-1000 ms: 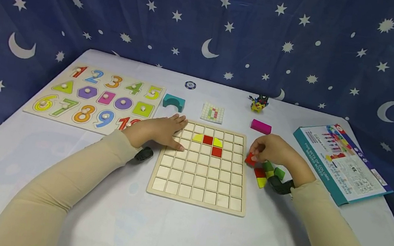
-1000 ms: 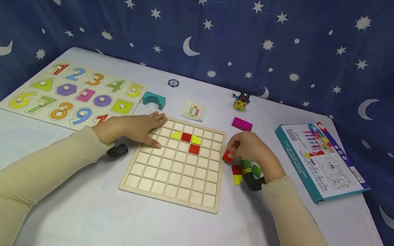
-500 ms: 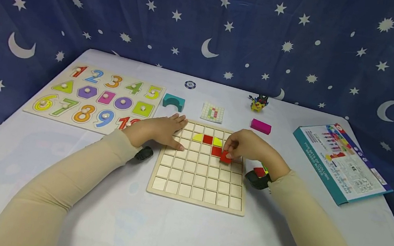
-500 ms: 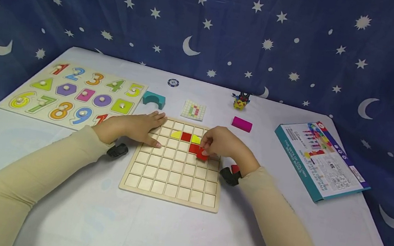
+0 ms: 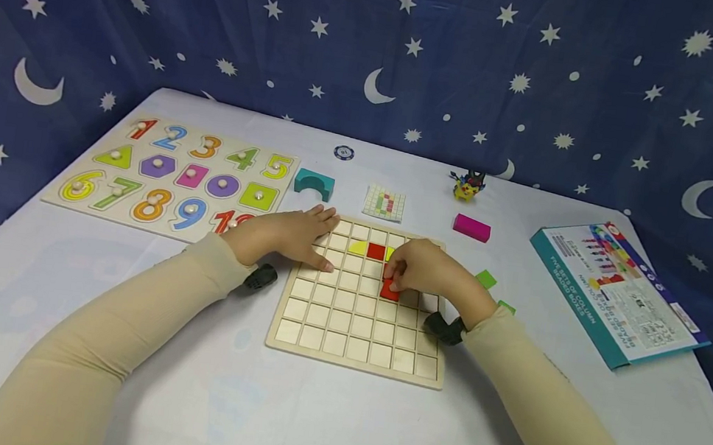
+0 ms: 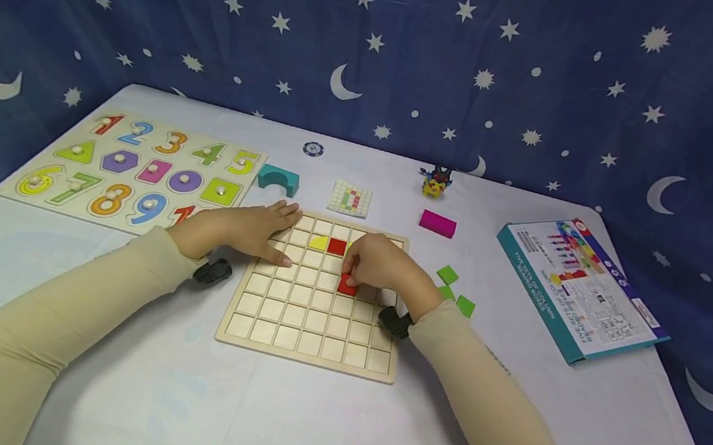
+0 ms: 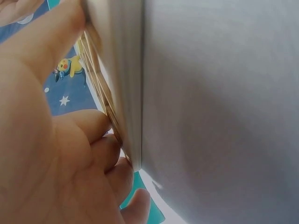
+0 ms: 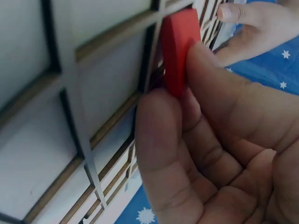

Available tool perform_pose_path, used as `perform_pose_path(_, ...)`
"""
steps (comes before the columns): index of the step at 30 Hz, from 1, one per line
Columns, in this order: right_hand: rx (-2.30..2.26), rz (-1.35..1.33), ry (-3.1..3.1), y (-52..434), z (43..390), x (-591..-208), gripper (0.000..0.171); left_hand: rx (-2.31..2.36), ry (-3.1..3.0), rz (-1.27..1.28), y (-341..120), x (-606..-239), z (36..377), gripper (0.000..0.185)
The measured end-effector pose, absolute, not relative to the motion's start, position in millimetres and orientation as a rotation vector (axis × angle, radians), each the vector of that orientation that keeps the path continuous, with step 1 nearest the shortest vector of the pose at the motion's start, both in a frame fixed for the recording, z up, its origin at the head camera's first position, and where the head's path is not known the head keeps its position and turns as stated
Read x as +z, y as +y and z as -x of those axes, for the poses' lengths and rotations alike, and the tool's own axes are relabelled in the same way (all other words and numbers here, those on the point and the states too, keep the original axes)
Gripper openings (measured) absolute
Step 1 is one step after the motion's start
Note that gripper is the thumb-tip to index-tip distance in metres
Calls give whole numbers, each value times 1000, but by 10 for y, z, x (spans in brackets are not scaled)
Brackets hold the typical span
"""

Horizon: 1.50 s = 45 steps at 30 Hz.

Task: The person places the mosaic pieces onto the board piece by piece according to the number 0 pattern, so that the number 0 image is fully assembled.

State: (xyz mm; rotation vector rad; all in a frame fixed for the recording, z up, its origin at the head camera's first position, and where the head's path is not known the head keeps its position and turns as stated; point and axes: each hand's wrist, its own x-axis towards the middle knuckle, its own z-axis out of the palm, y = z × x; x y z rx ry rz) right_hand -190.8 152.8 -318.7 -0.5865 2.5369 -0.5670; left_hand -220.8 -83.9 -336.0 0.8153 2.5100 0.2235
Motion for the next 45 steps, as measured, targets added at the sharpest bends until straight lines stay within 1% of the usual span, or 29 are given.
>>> perform_pose_path(5, -499, 641, 2567, 1485, 1894, -3209, 7, 220, 2512, -815, -836, -3353, 2206, 95)
perform_pose_path(9, -466, 621, 2586, 1457, 1879, -3227, 6, 219, 2505, -803, -835, -3335, 2201, 95)
perform_pose_path(13, -485, 633, 2596, 1480, 1856, -3211, 4, 222, 2500, -802, -826, -3337, 2198, 95)
perform_pose_path(16, -514, 630, 2600, 1533, 1846, -3167, 6, 215, 2501, -805, -821, -3336, 2199, 95)
perform_pose_path(19, -532, 601, 2596, 1603, 1844, -3116, 9, 209, 2503, -807, -820, -3334, 2200, 95)
perform_pose_path(25, -489, 530, 2586, 1773, 1826, -3054, 8, 221, 2503, -810, -821, -3345, 2198, 95)
perform_pose_path(30, -448, 454, 2574, 1973, 1797, -3028, 11, 228, 2502, -800, -822, -3341, 2192, 96)
perform_pose_path(37, -415, 380, 2557, 2254, 1787, -3073, 20, 216, 2501, -812, -823, -3340, 2193, 96)
perform_pose_path(45, -495, 298, 2494, 2461, 1755, -3137, 23, 219, 2504, -802, -817, -3339, 2197, 96)
